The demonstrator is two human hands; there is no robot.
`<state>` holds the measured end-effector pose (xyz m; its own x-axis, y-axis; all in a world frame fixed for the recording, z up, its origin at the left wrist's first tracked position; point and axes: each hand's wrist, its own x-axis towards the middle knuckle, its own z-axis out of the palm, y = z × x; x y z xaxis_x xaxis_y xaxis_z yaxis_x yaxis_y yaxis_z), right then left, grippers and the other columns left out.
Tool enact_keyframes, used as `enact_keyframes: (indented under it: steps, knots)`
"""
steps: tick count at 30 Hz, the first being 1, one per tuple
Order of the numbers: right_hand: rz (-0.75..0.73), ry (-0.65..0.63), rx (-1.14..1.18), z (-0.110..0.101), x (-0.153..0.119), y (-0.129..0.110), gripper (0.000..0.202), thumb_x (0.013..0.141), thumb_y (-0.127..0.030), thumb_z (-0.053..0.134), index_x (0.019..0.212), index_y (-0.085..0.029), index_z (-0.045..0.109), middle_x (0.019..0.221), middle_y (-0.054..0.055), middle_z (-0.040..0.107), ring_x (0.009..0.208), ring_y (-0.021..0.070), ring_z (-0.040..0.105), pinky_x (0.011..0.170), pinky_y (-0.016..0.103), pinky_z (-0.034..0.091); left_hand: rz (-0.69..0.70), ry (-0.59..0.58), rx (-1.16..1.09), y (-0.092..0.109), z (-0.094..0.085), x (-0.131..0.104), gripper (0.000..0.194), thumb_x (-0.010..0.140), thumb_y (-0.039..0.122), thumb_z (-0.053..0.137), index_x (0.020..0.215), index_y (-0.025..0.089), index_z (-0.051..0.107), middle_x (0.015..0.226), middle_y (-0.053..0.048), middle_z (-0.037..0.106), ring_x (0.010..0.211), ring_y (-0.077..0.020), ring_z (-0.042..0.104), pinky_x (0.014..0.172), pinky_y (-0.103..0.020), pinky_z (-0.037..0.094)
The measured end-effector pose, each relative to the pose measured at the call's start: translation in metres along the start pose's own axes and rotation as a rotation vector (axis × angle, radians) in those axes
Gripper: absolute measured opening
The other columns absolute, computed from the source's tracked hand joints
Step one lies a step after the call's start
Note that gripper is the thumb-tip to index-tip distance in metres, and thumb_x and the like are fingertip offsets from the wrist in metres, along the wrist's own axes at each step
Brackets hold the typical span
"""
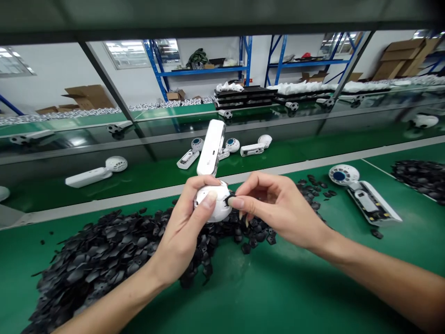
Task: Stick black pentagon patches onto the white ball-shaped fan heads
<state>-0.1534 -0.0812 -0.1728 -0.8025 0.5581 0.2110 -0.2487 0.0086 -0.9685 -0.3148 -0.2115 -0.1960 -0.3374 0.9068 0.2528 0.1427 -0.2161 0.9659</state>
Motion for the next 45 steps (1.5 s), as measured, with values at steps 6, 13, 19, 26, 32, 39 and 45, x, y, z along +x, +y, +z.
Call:
enact_keyframes:
  steps: [6, 13, 19, 26, 32, 39, 45]
  knots:
    - [0.039, 0.026, 0.017, 0.009, -0.003, 0.008, 0.03, 0.077, -0.025, 0.097, 0.076, -0.014, 0.07, 0.064, -0.004, 0.063, 0.053, 0.0058, 0.052, 0.047, 0.014, 0.041, 0.157, 0.085, 0.166, -0.006, 0.006, -0.006, 0.02, 0.113, 0.049, 0.054, 0.127, 0.041, 0.065, 0.126, 0.001, 0.065, 0.101, -0.0159, 0.061, 0.08, -0.023, 0.051]
    - [0.035, -0.061, 0.032, 0.012, -0.012, 0.005, 0.012, 0.09, -0.022, 0.086, 0.088, -0.015, 0.077, 0.081, 0.0, 0.075, 0.075, 0.0096, 0.069, 0.07, 0.015, 0.057, 0.36, 0.231, 0.338, -0.001, 0.011, -0.001, 0.023, 0.093, 0.03, 0.085, 0.112, 0.031, 0.072, 0.103, 0.004, 0.073, 0.074, -0.0092, 0.066, 0.066, -0.017, 0.055]
    - [-0.013, -0.171, -0.065, 0.002, -0.007, 0.001, 0.023, 0.097, -0.024, 0.078, 0.119, -0.02, 0.073, 0.114, 0.002, 0.076, 0.104, 0.011, 0.073, 0.084, 0.015, 0.06, 0.43, 0.295, 0.303, 0.004, 0.009, 0.001, 0.018, 0.087, 0.017, 0.083, 0.1, 0.026, 0.073, 0.101, 0.002, 0.078, 0.084, -0.0131, 0.076, 0.074, -0.02, 0.061]
    - [0.163, -0.254, 0.185, 0.007, -0.003, 0.018, 0.069, 0.083, -0.019, 0.092, 0.14, -0.023, 0.053, 0.154, 0.006, 0.059, 0.136, 0.0159, 0.064, 0.106, 0.021, 0.057, 0.403, 0.286, 0.299, 0.003, 0.016, 0.001, 0.012, 0.084, 0.02, 0.083, 0.091, 0.022, 0.074, 0.088, 0.0, 0.078, 0.066, -0.0136, 0.069, 0.057, -0.021, 0.056]
    - [0.248, -0.351, 0.391, 0.007, -0.001, 0.021, 0.082, 0.073, -0.018, 0.099, 0.141, -0.02, 0.053, 0.15, 0.009, 0.064, 0.139, 0.0224, 0.064, 0.108, 0.026, 0.058, 0.421, 0.234, 0.264, 0.009, 0.022, 0.0, 0.014, 0.087, 0.023, 0.086, 0.093, 0.027, 0.074, 0.094, 0.003, 0.078, 0.07, -0.0124, 0.07, 0.059, -0.022, 0.057]
    - [0.2, -0.394, 0.304, 0.004, 0.0, 0.023, 0.078, 0.079, -0.022, 0.094, 0.146, -0.017, 0.055, 0.158, 0.01, 0.058, 0.141, 0.0258, 0.063, 0.114, 0.031, 0.056, 0.442, 0.204, 0.297, 0.009, 0.024, -0.006, 0.018, 0.088, 0.026, 0.09, 0.097, 0.031, 0.075, 0.101, 0.004, 0.077, 0.083, -0.0171, 0.074, 0.071, -0.029, 0.061]
    - [0.179, -0.375, 0.02, -0.011, 0.003, 0.013, 0.068, 0.087, -0.033, 0.088, 0.148, -0.019, 0.06, 0.141, 0.008, 0.072, 0.127, 0.0231, 0.072, 0.102, 0.029, 0.061, 0.384, 0.184, 0.151, 0.01, 0.015, 0.0, 0.024, 0.083, 0.017, 0.091, 0.099, 0.028, 0.078, 0.098, 0.003, 0.078, 0.077, -0.0149, 0.073, 0.065, -0.027, 0.061]
